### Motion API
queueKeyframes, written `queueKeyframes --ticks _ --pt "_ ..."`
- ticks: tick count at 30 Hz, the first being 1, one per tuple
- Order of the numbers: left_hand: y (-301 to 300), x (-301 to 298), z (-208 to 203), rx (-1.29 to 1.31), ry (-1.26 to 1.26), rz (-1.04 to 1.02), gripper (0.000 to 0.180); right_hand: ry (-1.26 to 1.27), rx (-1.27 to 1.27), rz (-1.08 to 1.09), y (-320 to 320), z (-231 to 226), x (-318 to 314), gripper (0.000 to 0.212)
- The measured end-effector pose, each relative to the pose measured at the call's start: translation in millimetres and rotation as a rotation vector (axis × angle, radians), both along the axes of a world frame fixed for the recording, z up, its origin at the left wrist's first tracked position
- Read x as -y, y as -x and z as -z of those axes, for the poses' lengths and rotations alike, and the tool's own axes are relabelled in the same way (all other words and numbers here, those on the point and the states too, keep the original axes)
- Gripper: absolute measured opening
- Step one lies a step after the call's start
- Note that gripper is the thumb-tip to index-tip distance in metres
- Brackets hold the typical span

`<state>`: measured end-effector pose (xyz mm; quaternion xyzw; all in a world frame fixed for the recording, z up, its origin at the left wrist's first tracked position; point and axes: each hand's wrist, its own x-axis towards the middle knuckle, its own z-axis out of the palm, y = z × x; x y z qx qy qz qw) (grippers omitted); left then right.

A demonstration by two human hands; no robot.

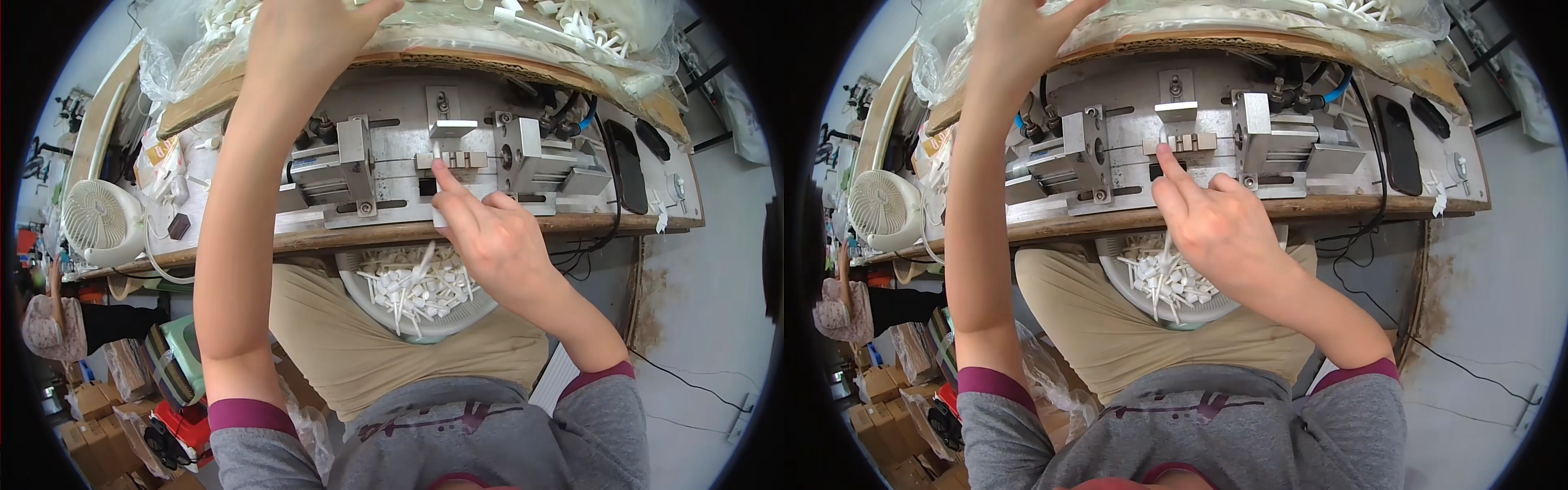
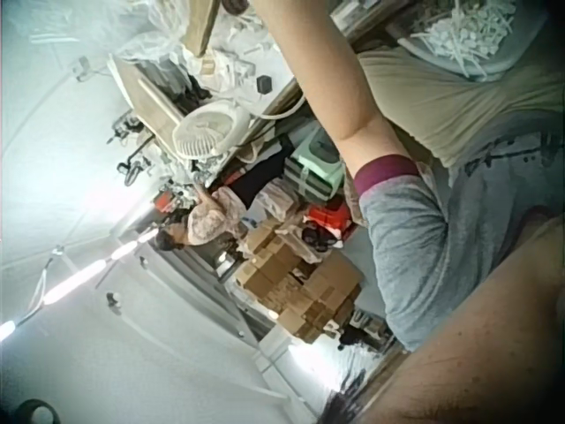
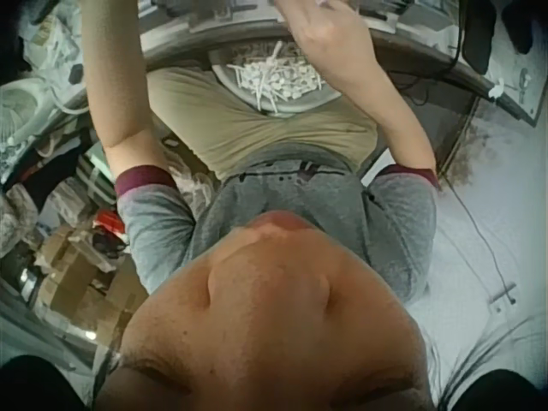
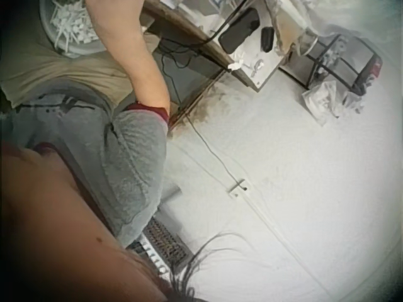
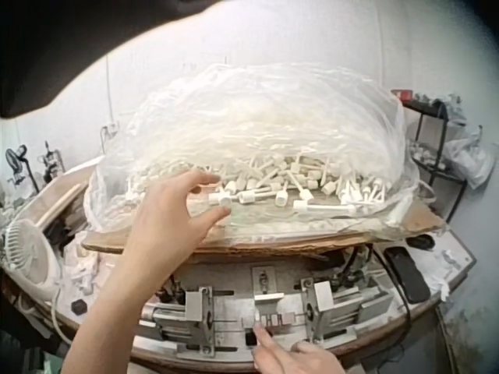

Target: Assembling small plastic housing components using a pneumatic machine jig at a workshop bench.

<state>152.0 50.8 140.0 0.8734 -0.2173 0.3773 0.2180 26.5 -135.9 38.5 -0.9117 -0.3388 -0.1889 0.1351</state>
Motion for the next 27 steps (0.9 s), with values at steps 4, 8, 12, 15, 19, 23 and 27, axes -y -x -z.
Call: queueKeyframes --ticks 4,8,12,15,19,23,27 --pt "-40.9 2.3 6.6 -0.238 0.028 -0.038 0.038 0.064 0.058 0.01 -8.9 -9.2 -8.5 0.025" --pt "-27.7 5.8 1.8 -0.348 0.166 0.132 0.03 0.057 0.058 0.05 -7.4 -7.1 -7.6 0.022" --pt "20.0 -3.3 9.1 -0.186 0.277 0.347 0.027 0.043 -0.036 0.009 -7.9 -21.4 -5.0 0.029" --pt "70.0 -9.5 22.4 -0.251 0.217 0.38 0.029 -0.053 -0.102 -0.043 -19.1 -39.8 10.4 0.037" --pt "117.8 -8.0 53.6 -0.319 0.004 0.338 0.03 -0.56 -0.009 0.087 -61.4 -67.1 30.9 0.025" --pt "123.5 -1.7 79.7 -0.34 -0.159 0.301 0.025 -0.376 0.136 0.354 -114.8 -96.2 47.9 0.021" --pt "118.9 9.7 89.3 -0.328 -0.363 0.179 0.026 -0.135 -0.348 0.605 -139.5 -124.4 30.3 0.036"
